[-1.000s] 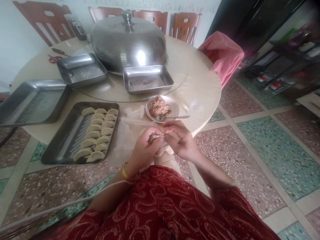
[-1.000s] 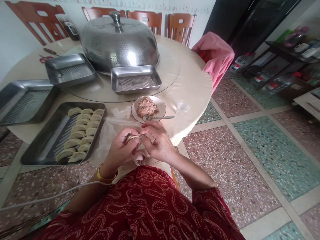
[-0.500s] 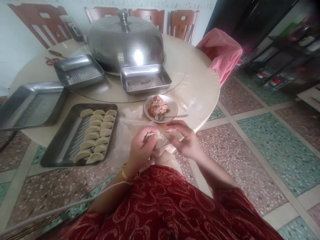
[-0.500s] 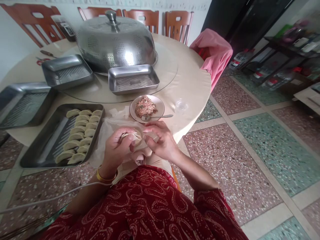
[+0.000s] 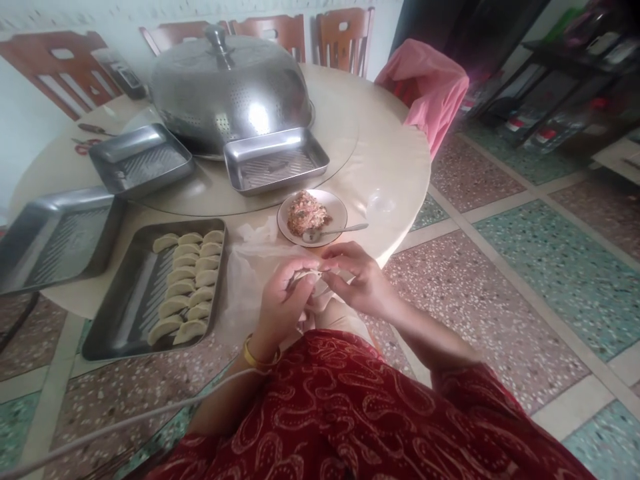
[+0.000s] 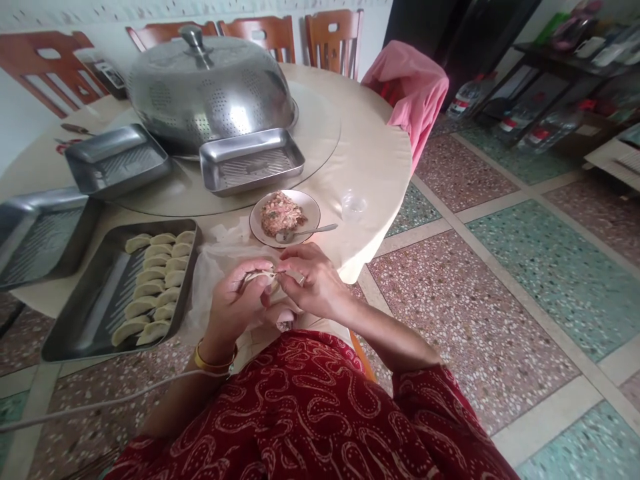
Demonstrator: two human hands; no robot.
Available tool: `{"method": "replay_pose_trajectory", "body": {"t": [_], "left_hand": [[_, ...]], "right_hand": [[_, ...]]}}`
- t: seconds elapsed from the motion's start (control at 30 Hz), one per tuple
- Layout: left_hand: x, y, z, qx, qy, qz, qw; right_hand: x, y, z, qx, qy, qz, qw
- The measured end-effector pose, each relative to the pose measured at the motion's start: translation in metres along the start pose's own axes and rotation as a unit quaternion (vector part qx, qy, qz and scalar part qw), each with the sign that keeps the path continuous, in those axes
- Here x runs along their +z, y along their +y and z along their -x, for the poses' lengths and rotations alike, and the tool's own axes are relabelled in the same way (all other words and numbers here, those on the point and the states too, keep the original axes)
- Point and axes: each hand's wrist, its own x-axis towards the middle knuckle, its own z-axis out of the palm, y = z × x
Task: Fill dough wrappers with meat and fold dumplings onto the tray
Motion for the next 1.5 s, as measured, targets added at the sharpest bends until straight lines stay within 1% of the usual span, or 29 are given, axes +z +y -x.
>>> {"method": "replay_pose_trajectory", "body": {"t": [0.13, 0.23, 0.37, 0.43, 0.57, 0.67, 0.73, 0.8, 0.87, 0.97, 1.13, 1.27, 1.33, 1.43, 1.5], "left_hand": [[0.000, 0.002, -0.002, -0.008, 0.004, -0.006, 1.000], [0.000, 0.002, -0.004, -0.009, -0.001, 0.006, 1.000], [0.000, -0.003, -0.007, 0.038, -0.025, -0.017, 0.999], [0.001, -0.003, -0.008, 0.058, -0.042, -0.029, 0.997], [0.002, 0.000, -0.009, 0.072, -0.075, -0.048, 0.993], [0.003, 0.004, -0.009, 0.077, -0.078, -0.063, 0.992], [0.002, 0.005, -0.009, 0.070, -0.074, -0.062, 0.993], [0.002, 0.004, -0.008, 0.059, -0.062, -0.050, 0.995], [0.002, 0.002, -0.007, 0.052, -0.048, -0.041, 0.997], [0.003, 0.000, -0.006, 0.055, -0.032, -0.040, 0.997], [0.007, -0.002, -0.004, 0.063, -0.006, -0.023, 0.998], [0.011, 0.002, -0.005, 0.086, 0.025, 0.005, 0.996], [0.012, 0.005, -0.005, 0.092, 0.044, 0.003, 0.995], [0.014, 0.008, -0.004, 0.083, 0.065, -0.007, 0.994], [0.014, 0.009, -0.004, 0.083, 0.055, -0.006, 0.995]], "right_hand": [[0.001, 0.000, 0.001, 0.029, 0.014, -0.033, 0.999], [0.001, 0.001, 0.001, 0.065, 0.014, -0.026, 0.997], [0.001, 0.003, -0.002, 0.099, 0.009, -0.020, 0.995], [0.000, 0.003, -0.003, 0.101, 0.003, -0.047, 0.994], [-0.002, 0.001, -0.006, 0.096, -0.009, -0.106, 0.990], [-0.002, -0.001, -0.004, 0.099, -0.011, -0.109, 0.989], [-0.003, -0.002, -0.002, 0.100, -0.012, -0.098, 0.990], [-0.003, -0.004, 0.001, 0.082, -0.003, -0.081, 0.993], [-0.002, -0.006, 0.004, 0.050, 0.009, -0.057, 0.997], [0.001, -0.009, 0.008, 0.015, 0.027, -0.021, 0.999], [0.008, -0.011, 0.011, -0.017, 0.062, -0.023, 0.998], [0.010, -0.011, 0.013, -0.033, 0.066, -0.051, 0.996], [0.010, -0.011, 0.014, -0.034, 0.065, -0.052, 0.996], [0.013, -0.010, 0.016, -0.048, 0.085, -0.022, 0.995], [0.016, -0.010, 0.017, -0.065, 0.115, 0.010, 0.991]]}}
